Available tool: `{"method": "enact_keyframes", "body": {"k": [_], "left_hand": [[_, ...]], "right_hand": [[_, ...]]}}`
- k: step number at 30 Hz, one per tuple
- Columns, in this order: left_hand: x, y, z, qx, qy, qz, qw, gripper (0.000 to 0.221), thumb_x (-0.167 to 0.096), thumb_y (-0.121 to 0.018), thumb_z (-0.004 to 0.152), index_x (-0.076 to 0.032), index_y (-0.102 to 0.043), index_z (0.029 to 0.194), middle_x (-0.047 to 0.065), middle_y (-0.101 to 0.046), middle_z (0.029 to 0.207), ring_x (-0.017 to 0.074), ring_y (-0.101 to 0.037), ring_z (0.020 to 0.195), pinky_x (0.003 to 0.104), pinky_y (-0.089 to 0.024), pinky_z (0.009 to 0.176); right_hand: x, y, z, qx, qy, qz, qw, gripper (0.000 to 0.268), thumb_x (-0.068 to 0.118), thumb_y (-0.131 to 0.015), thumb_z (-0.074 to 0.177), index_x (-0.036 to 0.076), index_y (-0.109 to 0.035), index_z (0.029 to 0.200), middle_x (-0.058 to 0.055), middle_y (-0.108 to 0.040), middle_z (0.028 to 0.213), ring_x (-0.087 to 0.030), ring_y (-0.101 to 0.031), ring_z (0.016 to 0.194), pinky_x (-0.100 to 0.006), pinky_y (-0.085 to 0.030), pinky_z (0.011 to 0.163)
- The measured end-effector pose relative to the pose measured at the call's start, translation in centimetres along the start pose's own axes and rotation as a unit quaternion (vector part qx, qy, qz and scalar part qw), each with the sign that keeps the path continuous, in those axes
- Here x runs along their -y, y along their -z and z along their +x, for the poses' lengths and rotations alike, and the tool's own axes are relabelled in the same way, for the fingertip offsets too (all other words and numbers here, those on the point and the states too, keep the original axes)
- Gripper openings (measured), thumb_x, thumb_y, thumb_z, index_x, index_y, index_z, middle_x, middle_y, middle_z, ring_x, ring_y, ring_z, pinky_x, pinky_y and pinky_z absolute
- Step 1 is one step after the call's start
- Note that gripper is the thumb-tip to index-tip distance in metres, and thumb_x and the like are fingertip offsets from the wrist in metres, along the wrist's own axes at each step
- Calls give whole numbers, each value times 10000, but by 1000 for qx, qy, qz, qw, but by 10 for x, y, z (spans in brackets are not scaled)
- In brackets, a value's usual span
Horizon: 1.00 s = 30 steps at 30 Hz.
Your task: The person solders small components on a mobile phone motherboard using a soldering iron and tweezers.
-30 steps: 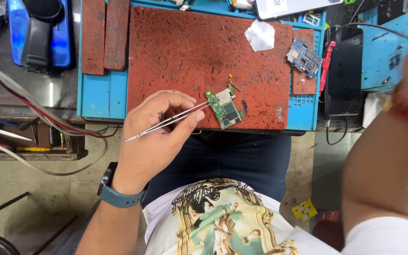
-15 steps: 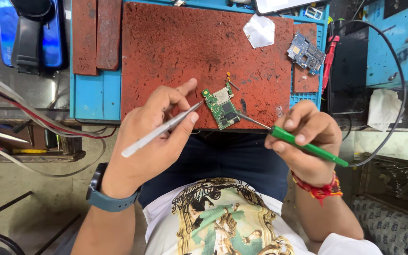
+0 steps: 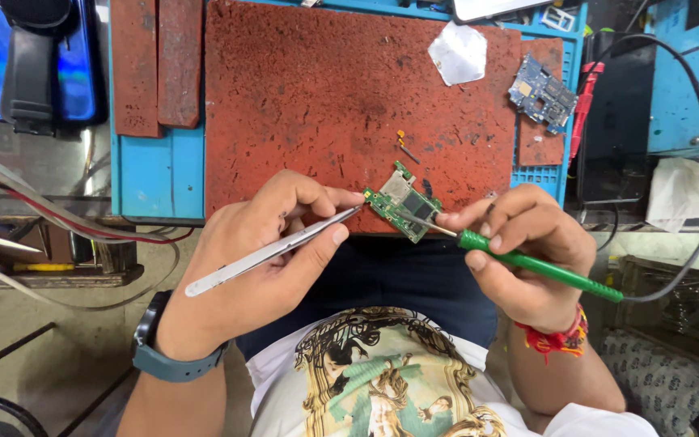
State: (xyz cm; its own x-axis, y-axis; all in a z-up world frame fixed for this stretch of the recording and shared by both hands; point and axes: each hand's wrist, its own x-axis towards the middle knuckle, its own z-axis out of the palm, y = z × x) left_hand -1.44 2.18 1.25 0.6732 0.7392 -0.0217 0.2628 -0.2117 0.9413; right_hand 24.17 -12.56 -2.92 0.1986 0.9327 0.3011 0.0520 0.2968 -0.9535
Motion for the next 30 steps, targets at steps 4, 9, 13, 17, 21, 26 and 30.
{"method": "enact_keyframes", "body": {"k": [4,9,13,17,21,26,30], "left_hand": [[-2,3,0,23,23,2,999,267,-190,-711,920,-89,-680,1165,37,-813,1063,101,-702,603,258,-545,547],[3,1,0,2,-53,53,997,237,-160,-696,958,-71,-699,1178,49,-787,1199,173,-748,732,280,-587,648],[7,2,0,0,-100,65,993,201,-129,-689,963,-67,-700,1154,73,-762,1244,253,-788,911,312,-617,753],[8,2,0,3,-98,57,994,182,-127,-689,959,-69,-702,1132,65,-774,1216,252,-789,889,309,-618,728],[7,1,0,-1,-73,54,996,162,-144,-698,940,-67,-712,1082,60,-788,1148,226,-784,812,299,-610,676],[5,1,0,-2,-65,57,996,167,-155,-686,939,-61,-717,1074,70,-791,1137,212,-772,774,295,-596,654],[2,1,-2,-18,-65,41,997,200,-150,-656,948,-61,-712,1119,86,-758,1156,209,-769,814,288,-596,694]], "right_hand": [[-2,0,-1,5,10,-52,999,203,-94,-727,885,15,-567,948,-96,-579,954,-246,-724,974,-425,-653,965],[-3,0,0,9,17,-88,996,212,-86,-727,868,11,-550,933,-114,-589,934,-236,-723,923,-413,-666,934],[-5,1,1,8,20,-87,996,230,-83,-736,865,15,-541,936,-108,-591,933,-227,-726,913,-414,-671,928],[-3,4,-4,1,-22,-40,999,213,-66,-740,902,18,-553,957,-123,-592,959,-263,-726,974,-435,-650,963],[-4,8,-4,-41,-56,69,995,176,-16,-741,975,-12,-565,971,-154,-642,946,-306,-750,962,-477,-653,943],[-9,11,-4,-49,-56,146,987,164,23,-741,1016,-23,-584,1003,-179,-666,932,-348,-759,934,-515,-654,918],[-12,14,-6,-46,-48,141,988,165,29,-743,1018,-23,-587,1005,-171,-662,925,-324,-749,932,-481,-647,921]]}}
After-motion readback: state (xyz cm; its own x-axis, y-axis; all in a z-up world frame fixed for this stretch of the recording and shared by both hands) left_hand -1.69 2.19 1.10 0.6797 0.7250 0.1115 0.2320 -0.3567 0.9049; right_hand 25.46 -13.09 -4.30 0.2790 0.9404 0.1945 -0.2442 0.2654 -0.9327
